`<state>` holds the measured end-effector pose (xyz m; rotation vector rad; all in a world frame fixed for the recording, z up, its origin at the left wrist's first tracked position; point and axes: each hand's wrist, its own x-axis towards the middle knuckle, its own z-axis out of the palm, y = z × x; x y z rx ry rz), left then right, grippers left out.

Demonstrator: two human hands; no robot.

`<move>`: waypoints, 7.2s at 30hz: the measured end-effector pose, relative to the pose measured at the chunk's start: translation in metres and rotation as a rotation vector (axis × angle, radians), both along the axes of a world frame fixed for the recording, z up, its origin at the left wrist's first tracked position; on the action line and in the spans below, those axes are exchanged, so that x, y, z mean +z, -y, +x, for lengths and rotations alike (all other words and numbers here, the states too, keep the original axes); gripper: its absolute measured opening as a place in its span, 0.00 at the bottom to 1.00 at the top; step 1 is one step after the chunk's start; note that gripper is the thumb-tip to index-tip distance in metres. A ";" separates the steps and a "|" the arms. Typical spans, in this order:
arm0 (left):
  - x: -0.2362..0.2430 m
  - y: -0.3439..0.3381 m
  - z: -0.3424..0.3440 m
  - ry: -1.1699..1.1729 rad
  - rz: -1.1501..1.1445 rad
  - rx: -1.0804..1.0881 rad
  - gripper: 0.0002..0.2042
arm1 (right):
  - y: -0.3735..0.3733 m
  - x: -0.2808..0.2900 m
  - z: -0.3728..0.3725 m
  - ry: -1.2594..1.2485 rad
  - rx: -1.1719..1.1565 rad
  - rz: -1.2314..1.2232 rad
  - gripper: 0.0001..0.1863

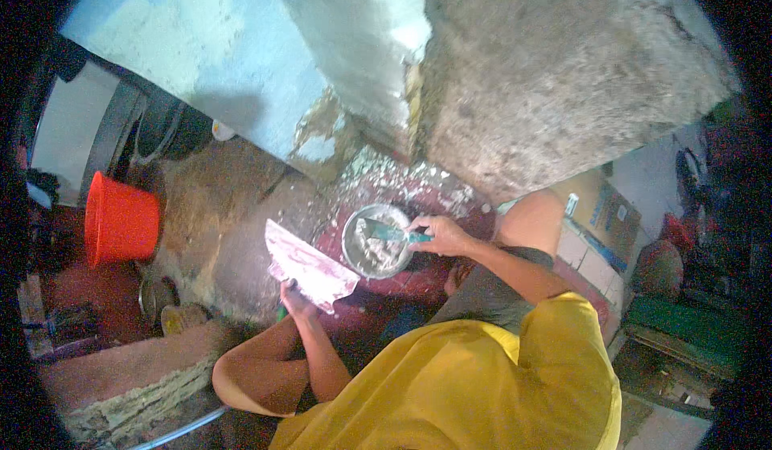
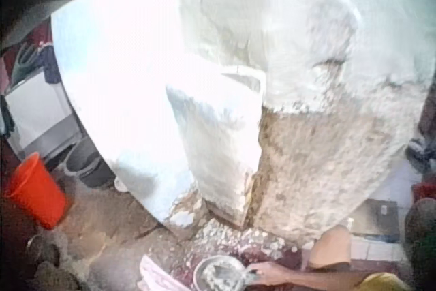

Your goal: The person applies a white plaster substance to a wall corner using a spatula and a hand-held tray, smoothing the material over a damaged area and refilling the spatula from a bowl.

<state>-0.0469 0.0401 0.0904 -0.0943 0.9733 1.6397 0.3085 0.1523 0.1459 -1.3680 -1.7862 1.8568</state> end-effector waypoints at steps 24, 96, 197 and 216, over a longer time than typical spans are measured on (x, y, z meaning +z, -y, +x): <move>0.248 -0.114 0.238 0.114 0.397 -0.650 0.17 | 0.040 0.384 0.196 0.542 -0.492 0.944 0.17; 0.273 -0.088 0.351 0.266 0.583 -0.646 0.19 | 0.095 0.447 0.167 1.226 -0.598 1.215 0.17; 0.188 -0.042 0.196 -0.017 0.463 -0.718 0.15 | 0.107 0.240 0.120 0.238 -0.422 0.632 0.14; 0.208 -0.033 0.215 -0.702 0.463 -0.778 0.09 | 0.100 0.181 0.081 -0.030 -0.481 0.591 0.16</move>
